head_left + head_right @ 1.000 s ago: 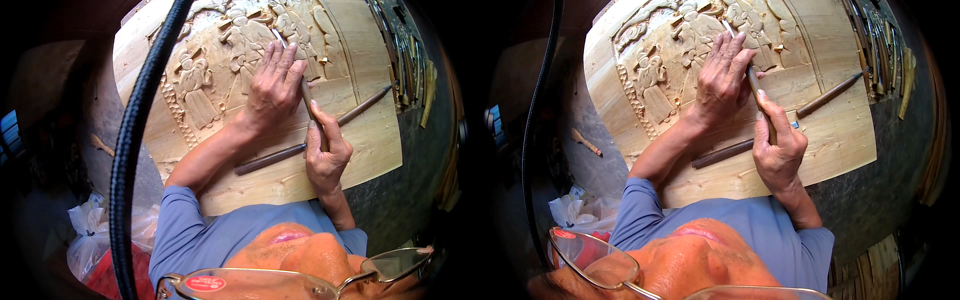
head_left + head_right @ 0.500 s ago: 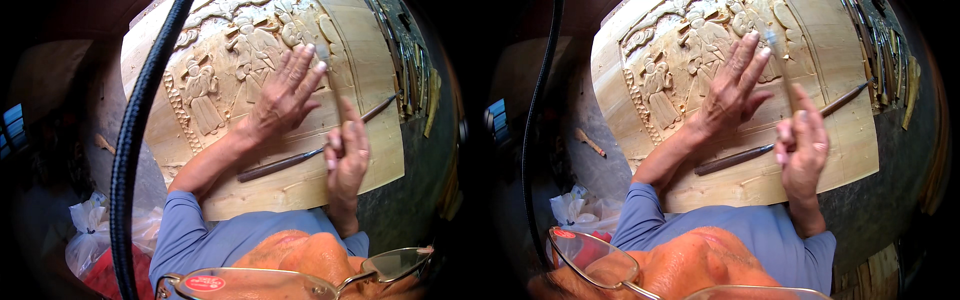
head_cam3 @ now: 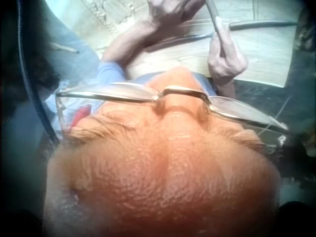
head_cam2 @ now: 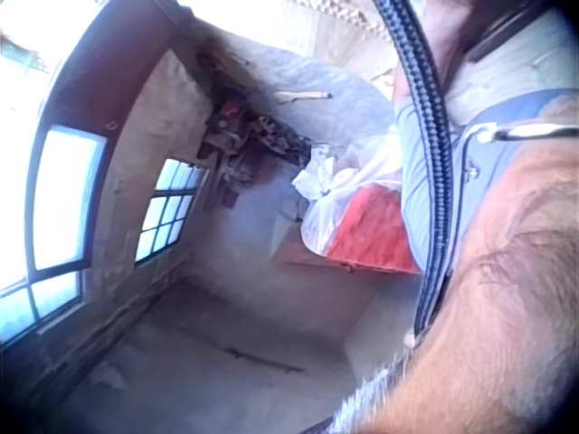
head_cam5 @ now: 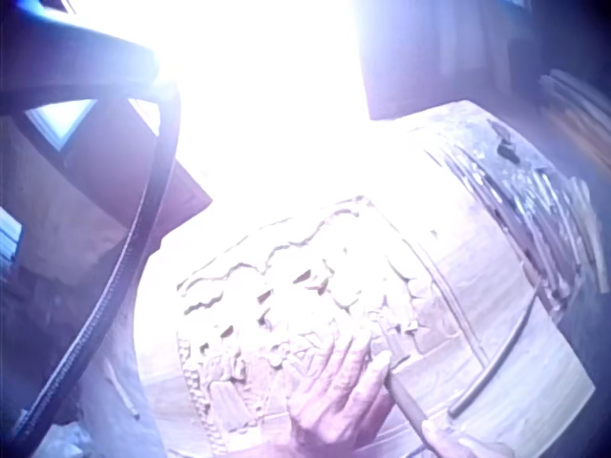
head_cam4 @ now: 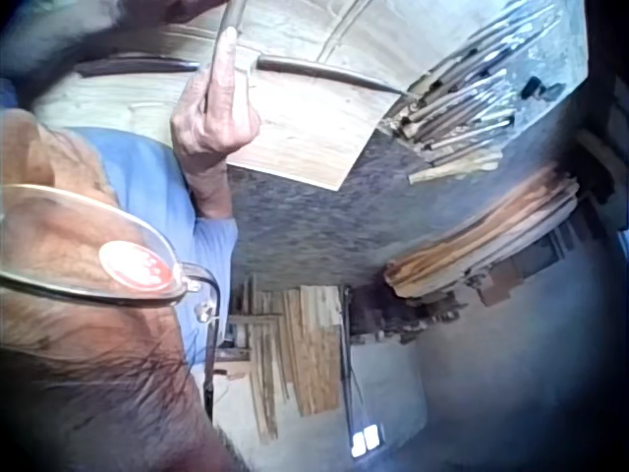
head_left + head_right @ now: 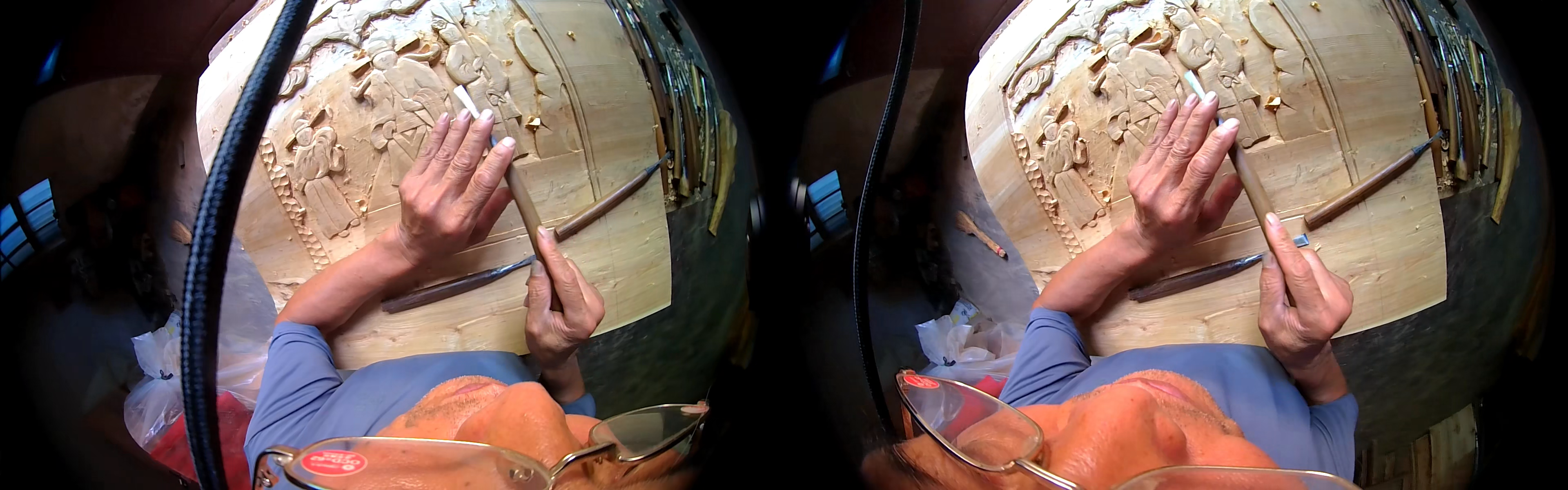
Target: The person carves a wooden board to create a relief scene. They use a chisel by hand to define shapes and later tap the chisel with a wooden mallet to remove larger pieces of wood. They select different chisels from a set on the workbench to work on various details of the figures.
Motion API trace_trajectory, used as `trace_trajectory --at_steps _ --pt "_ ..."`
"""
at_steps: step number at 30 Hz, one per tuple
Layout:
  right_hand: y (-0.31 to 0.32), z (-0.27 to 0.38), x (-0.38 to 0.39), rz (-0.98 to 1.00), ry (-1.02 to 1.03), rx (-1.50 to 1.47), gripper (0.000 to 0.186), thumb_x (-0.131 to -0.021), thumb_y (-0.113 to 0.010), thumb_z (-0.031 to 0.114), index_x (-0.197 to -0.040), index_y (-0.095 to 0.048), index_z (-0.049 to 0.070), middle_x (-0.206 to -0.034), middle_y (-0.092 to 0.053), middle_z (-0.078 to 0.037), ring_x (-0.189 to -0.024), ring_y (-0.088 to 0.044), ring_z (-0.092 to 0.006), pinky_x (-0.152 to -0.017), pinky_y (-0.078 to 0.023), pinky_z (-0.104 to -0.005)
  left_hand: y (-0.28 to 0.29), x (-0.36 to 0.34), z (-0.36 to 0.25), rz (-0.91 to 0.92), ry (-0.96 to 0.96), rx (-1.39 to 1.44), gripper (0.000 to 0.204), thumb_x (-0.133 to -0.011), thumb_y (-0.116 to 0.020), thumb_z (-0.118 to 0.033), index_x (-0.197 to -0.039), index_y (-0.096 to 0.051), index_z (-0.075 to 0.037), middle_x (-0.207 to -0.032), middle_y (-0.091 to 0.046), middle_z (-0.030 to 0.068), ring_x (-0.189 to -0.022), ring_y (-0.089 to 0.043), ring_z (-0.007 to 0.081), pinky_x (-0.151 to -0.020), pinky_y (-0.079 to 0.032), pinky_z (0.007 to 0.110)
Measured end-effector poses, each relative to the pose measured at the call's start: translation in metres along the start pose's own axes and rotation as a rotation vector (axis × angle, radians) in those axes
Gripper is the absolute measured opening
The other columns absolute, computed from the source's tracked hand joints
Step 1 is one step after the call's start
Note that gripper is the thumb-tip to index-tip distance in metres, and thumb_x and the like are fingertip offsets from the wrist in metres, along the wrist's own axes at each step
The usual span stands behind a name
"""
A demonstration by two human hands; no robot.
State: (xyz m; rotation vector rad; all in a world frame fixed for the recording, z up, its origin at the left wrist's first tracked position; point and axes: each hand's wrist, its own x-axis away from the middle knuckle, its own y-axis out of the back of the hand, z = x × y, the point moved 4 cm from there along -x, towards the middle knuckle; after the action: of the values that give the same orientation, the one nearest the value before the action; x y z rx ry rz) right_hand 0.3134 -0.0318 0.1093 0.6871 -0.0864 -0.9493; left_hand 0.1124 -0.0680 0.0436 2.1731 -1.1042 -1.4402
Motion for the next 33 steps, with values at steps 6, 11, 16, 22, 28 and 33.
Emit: trace_trajectory --at_steps 6,11,16,22,28,33 --pt "-0.006 0.001 -0.003 -0.02 0.066 0.021 0.049 -0.092 -0.076 -0.015 -0.14 -0.078 -0.005 -0.093 -0.079 -0.018 -0.065 -0.069 -0.0253 -0.061 -0.054 -0.0365 -0.006 0.004 -0.002 0.046 0.003 -0.052 0.05 -0.095 -0.089 -0.027 -0.138 -0.08 -0.005 -0.15 -0.071 0.0296 -0.141 -0.068 0.0514 -0.121 -0.054 0.064" --pt "-0.01 0.003 -0.002 -0.031 0.07 0.016 0.048 -0.092 -0.077 -0.014 -0.139 -0.078 -0.005 -0.094 -0.08 -0.018 -0.064 -0.07 -0.026 -0.06 -0.055 -0.0375 -0.007 0.004 -0.002 0.028 0.007 -0.026 0.051 -0.092 -0.092 -0.027 -0.136 -0.081 -0.004 -0.149 -0.071 0.0302 -0.141 -0.068 0.0526 -0.12 -0.054 0.064" --pt "-0.008 0.009 0.001 0.028 0.022 0.011 0.043 -0.096 -0.073 -0.015 -0.139 -0.077 -0.008 -0.112 -0.083 -0.024 -0.087 -0.081 -0.0306 -0.077 -0.061 -0.0371 -0.008 0.005 -0.003 0.008 -0.005 -0.009 0.049 -0.092 -0.091 -0.027 -0.133 -0.081 -0.003 -0.15 -0.071 0.0314 -0.14 -0.068 0.0543 -0.12 -0.054 0.065" --pt "-0.01 0.007 0.007 0.1 -0.043 0.072 0.042 -0.097 -0.073 -0.017 -0.138 -0.076 -0.008 -0.119 -0.085 -0.024 -0.093 -0.085 -0.0308 -0.079 -0.064 -0.0342 -0.009 0.007 -0.001 0.013 0.007 0.019 0.052 -0.091 -0.093 -0.024 -0.135 -0.078 0.0 -0.151 -0.069 0.0335 -0.141 -0.066 0.0559 -0.121 -0.052 0.066" --pt "-0.019 0.004 0.006 0.02 -0.014 0.065 0.04 -0.096 -0.075 -0.018 -0.134 -0.078 -0.007 -0.12 -0.085 -0.024 -0.093 -0.085 -0.0292 -0.079 -0.064 -0.0339 -0.009 0.007 0.0 0.04 0.015 0.05 0.054 -0.091 -0.093 -0.023 -0.136 -0.076 0.0 -0.154 -0.066 0.0343 -0.145 -0.063 0.0562 -0.123 -0.05 0.066" --pt "-0.02 -0.001 0.009 0.008 -0.036 0.016 0.038 -0.098 -0.074 -0.017 -0.134 -0.078 -0.007 -0.122 -0.085 -0.024 -0.095 -0.086 -0.0272 -0.081 -0.064 -0.034 -0.008 0.006 0.002 0.037 -0.002 0.028 0.052 -0.091 -0.092 -0.021 -0.136 -0.076 0.001 -0.154 -0.066 0.0346 -0.145 -0.063 0.0564 -0.123 -0.05 0.066"
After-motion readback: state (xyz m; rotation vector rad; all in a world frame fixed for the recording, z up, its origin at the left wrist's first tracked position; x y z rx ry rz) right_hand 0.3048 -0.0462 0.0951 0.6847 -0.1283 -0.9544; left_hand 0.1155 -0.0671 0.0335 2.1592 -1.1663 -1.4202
